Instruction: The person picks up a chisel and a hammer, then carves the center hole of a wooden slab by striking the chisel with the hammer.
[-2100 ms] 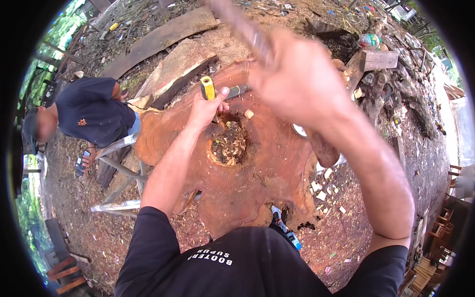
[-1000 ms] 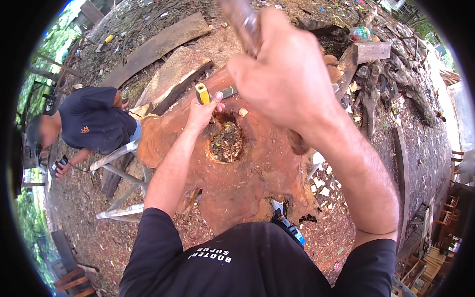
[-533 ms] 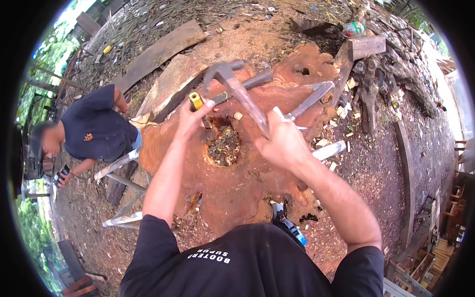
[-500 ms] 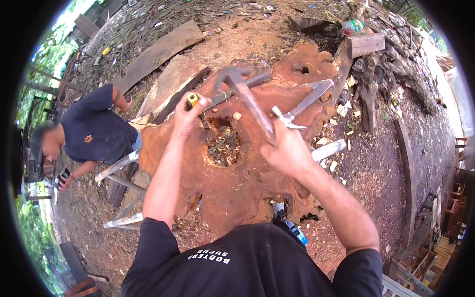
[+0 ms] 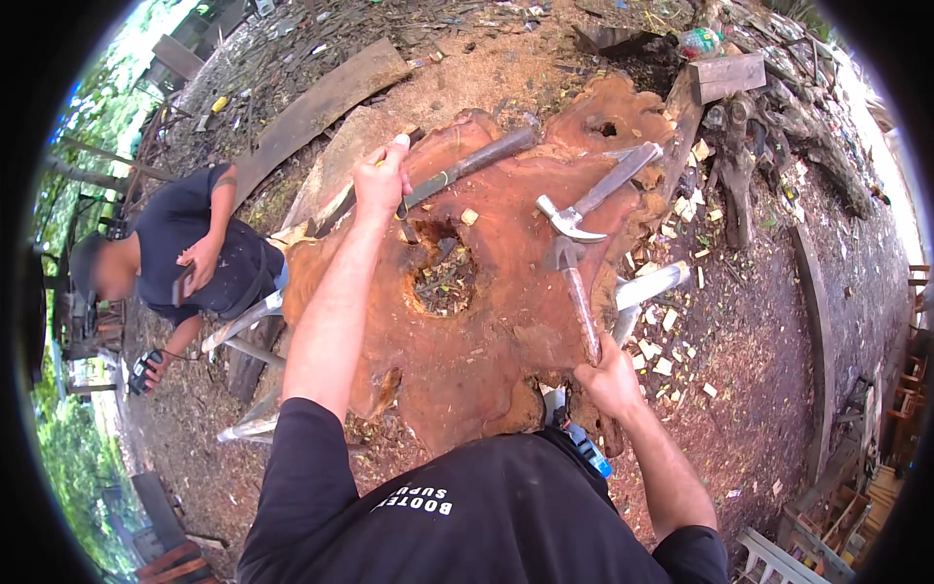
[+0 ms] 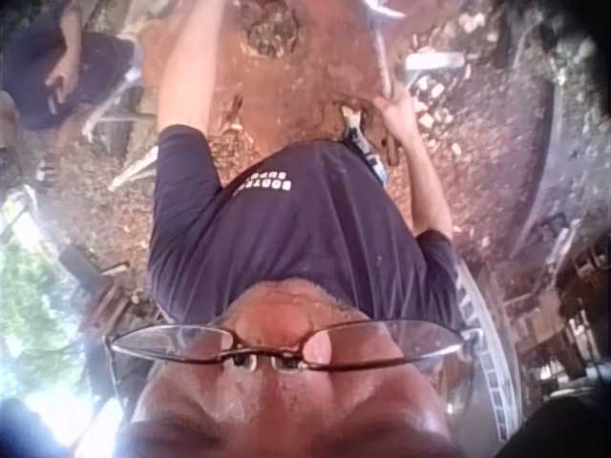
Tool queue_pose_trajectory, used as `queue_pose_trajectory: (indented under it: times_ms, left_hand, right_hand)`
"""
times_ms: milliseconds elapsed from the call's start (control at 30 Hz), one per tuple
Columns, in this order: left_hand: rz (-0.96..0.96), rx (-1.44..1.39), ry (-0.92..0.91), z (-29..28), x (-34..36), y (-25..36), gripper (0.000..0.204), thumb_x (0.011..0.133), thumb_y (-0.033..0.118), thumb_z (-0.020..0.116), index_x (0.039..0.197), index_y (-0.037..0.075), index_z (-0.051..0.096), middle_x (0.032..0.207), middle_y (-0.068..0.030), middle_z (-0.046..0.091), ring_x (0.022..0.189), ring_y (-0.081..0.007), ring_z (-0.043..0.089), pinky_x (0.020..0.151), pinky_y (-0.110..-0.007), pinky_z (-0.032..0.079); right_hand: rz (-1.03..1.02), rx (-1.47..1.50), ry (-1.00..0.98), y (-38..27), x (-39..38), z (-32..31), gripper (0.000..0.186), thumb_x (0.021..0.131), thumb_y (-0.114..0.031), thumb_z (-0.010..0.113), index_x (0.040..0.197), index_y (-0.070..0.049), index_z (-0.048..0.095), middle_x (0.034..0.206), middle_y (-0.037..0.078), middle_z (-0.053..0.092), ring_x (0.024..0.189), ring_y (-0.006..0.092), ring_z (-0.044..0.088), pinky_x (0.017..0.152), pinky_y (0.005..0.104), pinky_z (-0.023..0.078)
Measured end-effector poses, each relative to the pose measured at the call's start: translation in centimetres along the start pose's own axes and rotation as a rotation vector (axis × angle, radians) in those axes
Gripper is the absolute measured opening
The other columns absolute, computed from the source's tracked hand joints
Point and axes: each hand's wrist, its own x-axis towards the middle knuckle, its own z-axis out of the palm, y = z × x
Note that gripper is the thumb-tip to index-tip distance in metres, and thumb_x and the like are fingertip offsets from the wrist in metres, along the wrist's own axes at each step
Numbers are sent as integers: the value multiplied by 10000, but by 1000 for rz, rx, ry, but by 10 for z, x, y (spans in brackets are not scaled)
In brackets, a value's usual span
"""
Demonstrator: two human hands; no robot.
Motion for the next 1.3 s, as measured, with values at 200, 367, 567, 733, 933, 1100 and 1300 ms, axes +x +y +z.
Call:
queue_pose_trajectory:
  times_ms: [200,367,567,733,933,1100,1300]
  left_hand:
    - [-65,-27,40,8,-5,-3,437,918,344,685,639,12,627,513,-70,574,446,-159,562,459,-341,433]
    - [56,299,180,13,40,-29,431,884,366,678,695,-20,652,551,-161,586,558,-253,632,598,-408,490]
    - [-101,20,9,11,6,-2,402,896,321,719,648,27,602,547,-75,597,475,-158,591,483,-329,464]
    - [68,-228,46,0,-22,-9,363,911,247,731,641,89,546,525,-1,539,419,-97,507,399,-268,386]
    - [-88,26,3,16,31,-3,406,934,354,692,682,54,584,521,-33,550,399,-128,527,387,-304,394]
    - [-167,67,21,19,44,-7,429,916,365,698,652,47,581,518,-40,555,396,-138,527,406,-328,400]
    - [5,-54,-32,8,-14,-9,410,939,325,687,639,81,551,523,-20,550,409,-115,509,414,-289,387]
  right_hand:
    - [126,-183,-67,9,-16,-3,485,759,-157,627,1181,73,559,862,284,681,816,396,697,774,458,541]
    - [67,-193,-48,9,-24,4,465,753,-154,629,1152,77,568,905,308,677,914,426,689,854,480,530]
    - [109,-228,-30,11,-18,4,436,756,-157,642,1095,99,547,876,336,665,849,436,693,786,477,538]
    - [-42,-278,47,27,-16,9,436,756,-164,654,1076,104,529,864,354,659,877,480,681,806,512,534]
    - [-24,-403,-29,34,-13,11,377,759,-160,646,1015,87,521,877,359,654,894,494,667,831,525,527]
    - [-29,-372,-50,25,-7,8,409,758,-167,645,1042,100,521,919,365,656,925,491,667,854,514,528]
    - [-1,-365,-55,23,-7,0,520,758,-170,637,1165,130,520,984,376,658,974,474,670,910,497,527]
